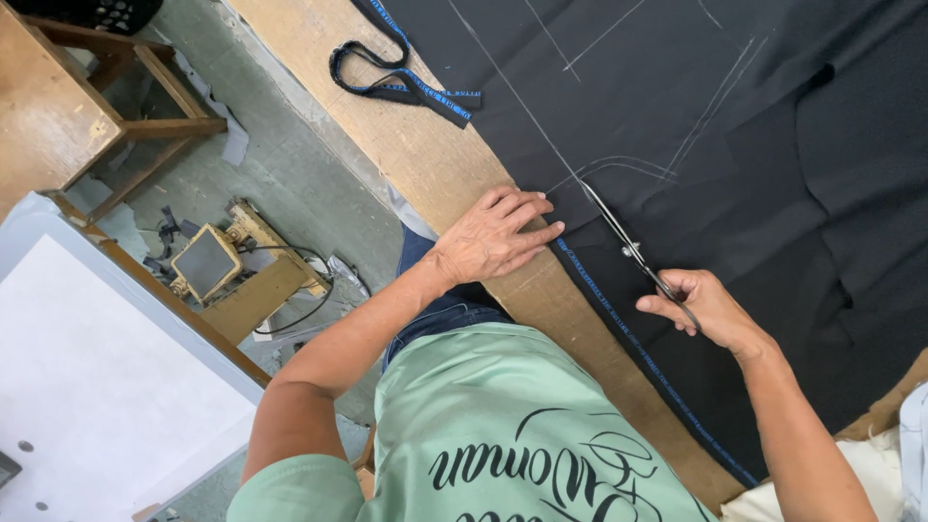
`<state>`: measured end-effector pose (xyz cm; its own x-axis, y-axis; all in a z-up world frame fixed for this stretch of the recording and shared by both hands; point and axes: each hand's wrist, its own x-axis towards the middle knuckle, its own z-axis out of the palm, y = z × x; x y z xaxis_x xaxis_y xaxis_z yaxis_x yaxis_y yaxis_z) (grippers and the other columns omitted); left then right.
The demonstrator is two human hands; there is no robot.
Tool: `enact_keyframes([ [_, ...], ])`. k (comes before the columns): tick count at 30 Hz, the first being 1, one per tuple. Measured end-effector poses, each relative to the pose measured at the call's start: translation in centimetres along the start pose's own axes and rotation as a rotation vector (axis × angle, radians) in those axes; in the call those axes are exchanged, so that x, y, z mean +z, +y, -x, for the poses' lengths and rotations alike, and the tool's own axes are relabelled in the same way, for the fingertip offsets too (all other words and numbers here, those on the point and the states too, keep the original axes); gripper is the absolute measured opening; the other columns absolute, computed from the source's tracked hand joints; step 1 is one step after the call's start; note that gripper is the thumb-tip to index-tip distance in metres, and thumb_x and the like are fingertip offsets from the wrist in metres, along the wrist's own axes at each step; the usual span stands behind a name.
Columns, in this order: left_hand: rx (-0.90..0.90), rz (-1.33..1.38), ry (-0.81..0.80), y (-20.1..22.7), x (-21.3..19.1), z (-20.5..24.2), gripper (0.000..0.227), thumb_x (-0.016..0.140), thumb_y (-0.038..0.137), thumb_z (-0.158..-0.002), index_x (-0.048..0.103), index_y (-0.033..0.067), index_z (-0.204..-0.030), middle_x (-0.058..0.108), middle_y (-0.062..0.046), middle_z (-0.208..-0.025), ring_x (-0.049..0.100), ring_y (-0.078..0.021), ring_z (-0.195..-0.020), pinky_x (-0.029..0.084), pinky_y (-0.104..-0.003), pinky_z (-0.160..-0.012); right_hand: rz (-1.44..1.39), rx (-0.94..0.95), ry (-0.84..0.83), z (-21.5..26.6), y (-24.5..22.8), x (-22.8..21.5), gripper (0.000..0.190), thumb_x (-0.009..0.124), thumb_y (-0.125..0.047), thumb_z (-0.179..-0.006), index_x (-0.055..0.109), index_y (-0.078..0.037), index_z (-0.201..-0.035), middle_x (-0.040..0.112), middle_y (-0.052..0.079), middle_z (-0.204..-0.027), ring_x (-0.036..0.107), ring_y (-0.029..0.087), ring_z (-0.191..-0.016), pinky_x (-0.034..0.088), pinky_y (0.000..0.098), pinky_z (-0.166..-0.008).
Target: The person uses a ruler and chalk to draw straight lines on a large piece of black fabric laid out on a wooden table. They then use scissors to cut the fabric along the marked lines, separating a section of the material.
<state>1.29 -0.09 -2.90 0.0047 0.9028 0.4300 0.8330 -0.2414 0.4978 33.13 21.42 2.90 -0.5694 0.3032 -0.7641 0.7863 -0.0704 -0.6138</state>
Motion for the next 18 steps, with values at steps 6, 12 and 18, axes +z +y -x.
enact_keyframes([
  [6,-0.061,0.013,-0.025,0.9,0.5,-1.0,0.042,0.052,0.041,-0.113,0.065,0.0169,-0.145,0.058,-0.01,-0.13,0.058,-0.0281,-0.119,0.046,-0.043,-0.102,-0.128,0.039,0.058,2.7,1.0,2.7,0.043,0.092,-0.022,-0.083,0.062,-0.002,-0.061,0.055,0.012,-0.039,0.054,0.017,-0.032,0.04,0.0241,-0.028],
  [12,-0.123,-0.151,-0.123,2.7,2.0,-4.0,0.085,0.076,0.046,-0.093,0.043,0.0059,-0.161,0.056,-0.009,-0.124,0.058,-0.0257,-0.108,0.046,-0.041,-0.092,-0.252,0.08,0.158,5.0,0.3,7.6,0.041,0.091,-0.019,-0.085,0.06,-0.003,-0.064,0.051,0.011,-0.042,0.052,0.016,-0.032,0.037,0.0232,-0.028],
  [18,-0.13,-0.272,-0.282,2.7,2.9,-6.2,0.083,0.075,0.031,-0.089,0.041,0.0014,-0.159,0.058,-0.008,-0.113,0.061,-0.0279,-0.097,0.052,-0.041,-0.082,-0.28,0.139,0.275,7.1,-5.5,10.3,0.047,0.094,-0.023,-0.083,0.06,-0.001,-0.06,0.051,0.016,-0.037,0.045,0.018,-0.025,0.03,0.0239,-0.026],
])
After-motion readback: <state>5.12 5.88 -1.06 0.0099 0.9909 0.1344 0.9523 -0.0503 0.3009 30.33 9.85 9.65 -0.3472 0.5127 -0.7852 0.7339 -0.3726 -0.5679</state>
